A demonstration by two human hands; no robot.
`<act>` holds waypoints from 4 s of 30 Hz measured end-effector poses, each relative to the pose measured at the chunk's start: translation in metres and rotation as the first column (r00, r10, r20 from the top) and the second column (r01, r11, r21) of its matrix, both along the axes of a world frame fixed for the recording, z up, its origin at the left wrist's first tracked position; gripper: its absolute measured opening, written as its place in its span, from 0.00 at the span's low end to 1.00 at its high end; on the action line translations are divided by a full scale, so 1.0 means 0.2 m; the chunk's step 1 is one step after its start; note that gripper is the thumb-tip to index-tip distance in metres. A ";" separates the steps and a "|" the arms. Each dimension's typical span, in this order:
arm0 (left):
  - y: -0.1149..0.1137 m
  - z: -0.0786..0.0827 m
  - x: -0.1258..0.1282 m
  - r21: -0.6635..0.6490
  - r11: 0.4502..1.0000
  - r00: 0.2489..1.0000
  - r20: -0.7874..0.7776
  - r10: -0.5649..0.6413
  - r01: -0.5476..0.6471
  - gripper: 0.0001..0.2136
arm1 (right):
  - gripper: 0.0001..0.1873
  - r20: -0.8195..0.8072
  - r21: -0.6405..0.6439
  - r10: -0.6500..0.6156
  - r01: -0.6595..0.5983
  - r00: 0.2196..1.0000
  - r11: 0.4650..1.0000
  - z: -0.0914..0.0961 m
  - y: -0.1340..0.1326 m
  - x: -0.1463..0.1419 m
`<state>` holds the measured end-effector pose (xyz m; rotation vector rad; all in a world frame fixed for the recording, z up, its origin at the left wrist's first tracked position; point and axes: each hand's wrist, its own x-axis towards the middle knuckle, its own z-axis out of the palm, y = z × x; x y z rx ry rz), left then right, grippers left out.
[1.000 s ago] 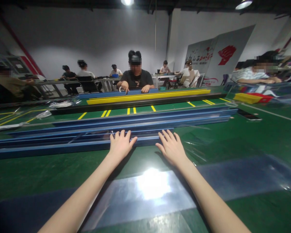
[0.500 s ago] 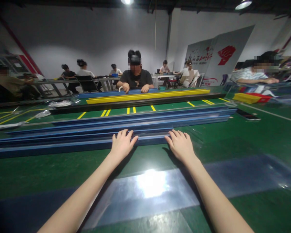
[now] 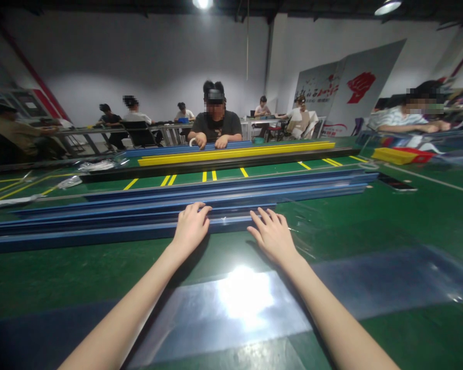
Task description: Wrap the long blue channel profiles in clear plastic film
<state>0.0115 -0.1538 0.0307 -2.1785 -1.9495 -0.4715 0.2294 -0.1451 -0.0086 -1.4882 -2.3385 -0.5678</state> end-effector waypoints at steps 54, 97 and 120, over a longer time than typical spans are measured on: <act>-0.04 0.02 0.04 -0.109 0.961 0.961 -0.087 -0.263 0.253 0.11 | 0.22 -0.167 0.090 -0.203 0.220 0.965 0.971 0.07 0.00 0.04; -0.04 -0.05 0.07 -0.052 0.920 0.905 -0.168 -0.390 0.387 0.20 | 0.20 -0.045 0.047 0.187 -0.185 0.981 0.982 0.05 -0.01 -0.03; -0.02 -0.05 0.05 0.047 0.972 0.957 -0.195 -0.217 0.230 0.14 | 0.18 -0.134 0.053 0.102 -0.095 0.986 0.994 0.04 -0.01 0.00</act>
